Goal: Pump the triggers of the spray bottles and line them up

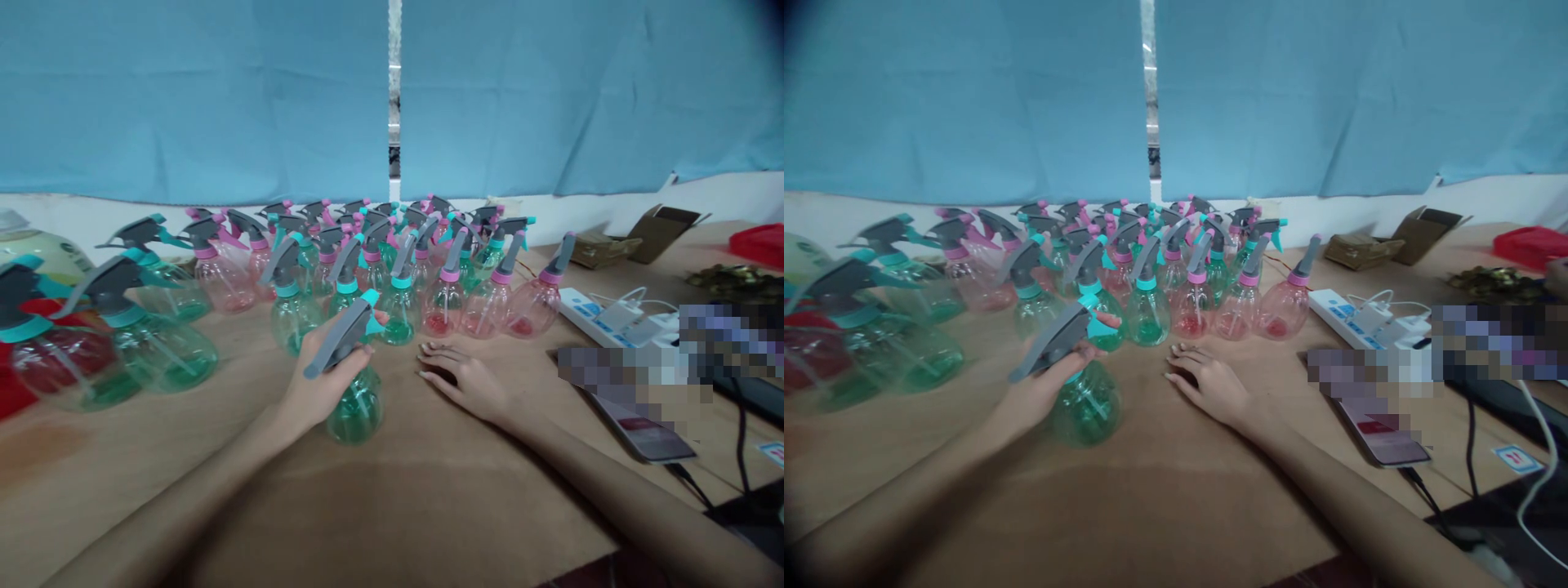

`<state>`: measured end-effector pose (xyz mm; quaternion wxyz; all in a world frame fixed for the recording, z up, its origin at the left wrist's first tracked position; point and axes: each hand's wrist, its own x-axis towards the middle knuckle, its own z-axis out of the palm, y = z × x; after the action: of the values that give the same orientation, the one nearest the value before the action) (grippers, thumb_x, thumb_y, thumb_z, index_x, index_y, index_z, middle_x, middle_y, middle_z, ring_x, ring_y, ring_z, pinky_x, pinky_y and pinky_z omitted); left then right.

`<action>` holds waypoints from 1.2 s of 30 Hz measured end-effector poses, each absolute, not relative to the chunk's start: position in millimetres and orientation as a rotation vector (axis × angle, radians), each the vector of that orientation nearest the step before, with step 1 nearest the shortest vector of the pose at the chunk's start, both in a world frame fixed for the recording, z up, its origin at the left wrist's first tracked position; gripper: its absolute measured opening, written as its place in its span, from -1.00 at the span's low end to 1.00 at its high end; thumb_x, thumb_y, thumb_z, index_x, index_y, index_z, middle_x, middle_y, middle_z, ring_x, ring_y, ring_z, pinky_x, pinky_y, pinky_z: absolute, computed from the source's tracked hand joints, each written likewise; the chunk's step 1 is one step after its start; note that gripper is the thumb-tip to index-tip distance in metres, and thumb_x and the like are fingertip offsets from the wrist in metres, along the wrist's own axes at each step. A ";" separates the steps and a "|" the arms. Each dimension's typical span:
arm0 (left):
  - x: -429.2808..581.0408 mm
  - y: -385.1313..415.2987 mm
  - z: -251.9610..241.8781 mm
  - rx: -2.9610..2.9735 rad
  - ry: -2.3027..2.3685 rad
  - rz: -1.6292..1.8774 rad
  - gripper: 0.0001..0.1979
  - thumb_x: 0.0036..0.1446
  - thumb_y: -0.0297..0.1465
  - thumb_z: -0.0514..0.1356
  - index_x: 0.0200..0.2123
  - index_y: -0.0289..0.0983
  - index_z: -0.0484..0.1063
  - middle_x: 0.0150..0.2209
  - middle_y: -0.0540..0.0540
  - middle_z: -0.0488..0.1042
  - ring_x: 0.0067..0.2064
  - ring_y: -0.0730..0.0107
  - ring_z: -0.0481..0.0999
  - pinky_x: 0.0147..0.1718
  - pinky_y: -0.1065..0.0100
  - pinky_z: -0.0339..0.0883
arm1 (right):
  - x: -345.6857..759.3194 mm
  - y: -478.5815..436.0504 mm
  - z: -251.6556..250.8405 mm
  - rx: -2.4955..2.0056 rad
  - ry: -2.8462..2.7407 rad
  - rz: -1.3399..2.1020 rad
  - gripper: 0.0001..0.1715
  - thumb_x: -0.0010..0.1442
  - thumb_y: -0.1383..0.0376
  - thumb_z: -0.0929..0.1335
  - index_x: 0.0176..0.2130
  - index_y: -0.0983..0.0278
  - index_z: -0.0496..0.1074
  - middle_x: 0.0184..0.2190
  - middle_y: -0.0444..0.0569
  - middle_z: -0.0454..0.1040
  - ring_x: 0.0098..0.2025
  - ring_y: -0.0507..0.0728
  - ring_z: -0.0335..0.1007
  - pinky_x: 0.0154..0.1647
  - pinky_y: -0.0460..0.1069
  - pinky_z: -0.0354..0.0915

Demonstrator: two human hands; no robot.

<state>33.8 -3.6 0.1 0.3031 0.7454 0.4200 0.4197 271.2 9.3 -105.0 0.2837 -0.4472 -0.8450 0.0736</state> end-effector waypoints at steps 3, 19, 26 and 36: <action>33.4 -3.8 -0.8 1.971 1.117 1.101 -0.67 0.07 -0.35 0.10 -0.05 -0.12 0.38 -0.59 0.09 0.29 -0.53 0.41 0.32 -0.46 0.37 0.22 | 270.7 9.3 -104.9 -1.197 -2.260 0.201 -0.62 0.26 0.18 0.22 0.00 0.23 0.39 0.03 0.01 0.42 0.15 0.15 0.22 0.17 0.14 0.19; 29.9 -1.6 -1.2 2.001 1.080 1.087 -0.63 0.02 -0.36 0.08 -0.05 -0.15 0.38 -0.54 0.05 0.37 -0.49 0.40 0.37 -0.44 0.38 0.29 | 270.2 9.0 -104.3 -1.196 -2.262 0.206 -0.62 0.26 0.17 0.21 0.00 0.22 0.39 0.03 0.00 0.41 0.15 0.15 0.23 0.17 0.14 0.18; 29.7 -1.7 2.0 2.049 1.137 1.072 -0.65 0.01 -0.37 0.08 -0.10 -0.18 0.42 -0.52 0.03 0.40 -0.44 0.37 0.41 -0.44 0.38 0.28 | 270.6 8.9 -104.5 -1.204 -2.256 0.210 -0.61 0.26 0.16 0.21 0.01 0.22 0.39 0.03 0.00 0.42 0.15 0.15 0.23 0.17 0.14 0.18; 28.1 1.4 0.5 2.073 1.091 1.107 -0.82 -0.03 -0.38 0.07 -0.34 -0.21 0.43 -0.43 0.00 0.43 -0.42 0.39 0.37 -0.41 0.36 0.24 | 272.0 10.5 -106.5 -1.161 -2.248 0.224 -0.63 0.25 0.17 0.22 0.01 0.17 0.38 0.01 -0.02 0.43 0.13 0.17 0.25 0.14 0.19 0.21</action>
<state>28.1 1.4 0.5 0.2719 0.7698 0.4052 0.4114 272.0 10.5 -106.5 0.2963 -0.4367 -0.8452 0.0842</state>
